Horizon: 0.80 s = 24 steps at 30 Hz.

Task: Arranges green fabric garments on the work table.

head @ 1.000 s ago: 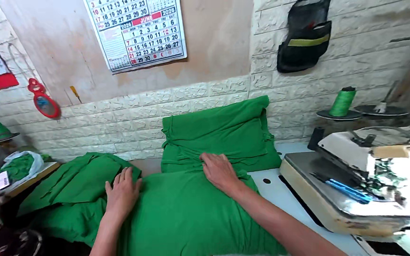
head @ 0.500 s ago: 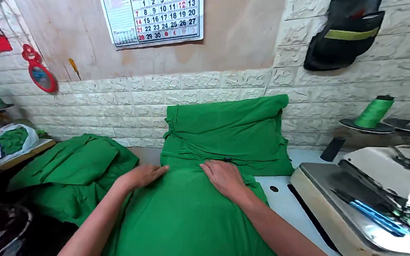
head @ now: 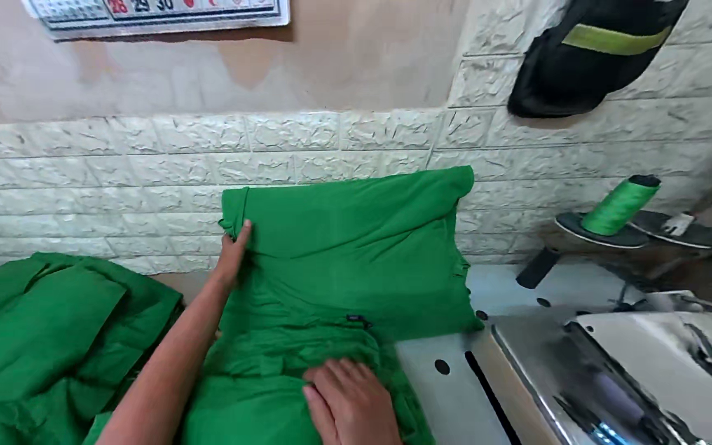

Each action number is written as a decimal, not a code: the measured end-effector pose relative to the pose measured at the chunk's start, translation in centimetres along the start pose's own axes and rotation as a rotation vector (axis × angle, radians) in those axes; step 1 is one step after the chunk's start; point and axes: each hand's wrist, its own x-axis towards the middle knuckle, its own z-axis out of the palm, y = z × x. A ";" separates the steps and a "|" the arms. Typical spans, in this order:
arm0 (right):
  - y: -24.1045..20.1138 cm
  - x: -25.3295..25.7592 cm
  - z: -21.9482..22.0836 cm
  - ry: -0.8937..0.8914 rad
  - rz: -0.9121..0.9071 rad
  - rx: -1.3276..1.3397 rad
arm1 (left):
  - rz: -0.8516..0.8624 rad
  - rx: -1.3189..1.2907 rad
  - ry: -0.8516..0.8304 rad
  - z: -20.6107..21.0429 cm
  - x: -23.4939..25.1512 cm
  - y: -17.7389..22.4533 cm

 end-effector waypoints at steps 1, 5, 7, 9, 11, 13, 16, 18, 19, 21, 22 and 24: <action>-0.2 0.0 -0.5 -0.031 0.024 0.046 | -0.027 -0.047 0.032 0.3 0.4 0.2; -0.1 1.2 -2.3 0.008 0.147 0.433 | -0.056 -0.147 0.082 0.6 2.0 1.3; 1.5 2.9 -3.4 0.114 0.200 0.527 | -0.069 -0.172 0.094 0.4 2.7 1.6; 5.0 5.8 -5.1 0.249 0.271 0.459 | -0.102 -0.203 0.103 0.2 3.4 2.0; 9.9 9.7 -7.1 0.408 0.397 0.408 | -0.141 -0.226 0.088 0.0 4.2 2.4; 15.1 13.2 -8.4 0.541 0.575 0.351 | -0.173 -0.248 0.040 -0.3 4.6 3.1; 21.8 16.2 -8.4 0.522 0.867 0.351 | -0.227 -0.300 -0.077 -0.7 4.2 4.8; 24.6 16.8 -7.3 0.464 0.961 0.472 | -0.230 -0.311 -0.098 -0.8 3.8 5.5; 25.0 17.0 -6.9 0.436 0.986 0.543 | -0.216 -0.307 -0.082 -0.7 3.4 5.8; 24.8 17.2 -6.6 0.385 1.032 0.633 | -0.183 -0.285 -0.045 -0.6 2.6 6.4; 24.6 17.4 -6.7 0.360 1.065 0.639 | -0.171 -0.273 -0.039 -0.6 2.2 6.6; 24.3 17.9 -7.2 0.323 1.146 0.609 | -0.129 -0.241 0.008 -0.2 1.6 7.1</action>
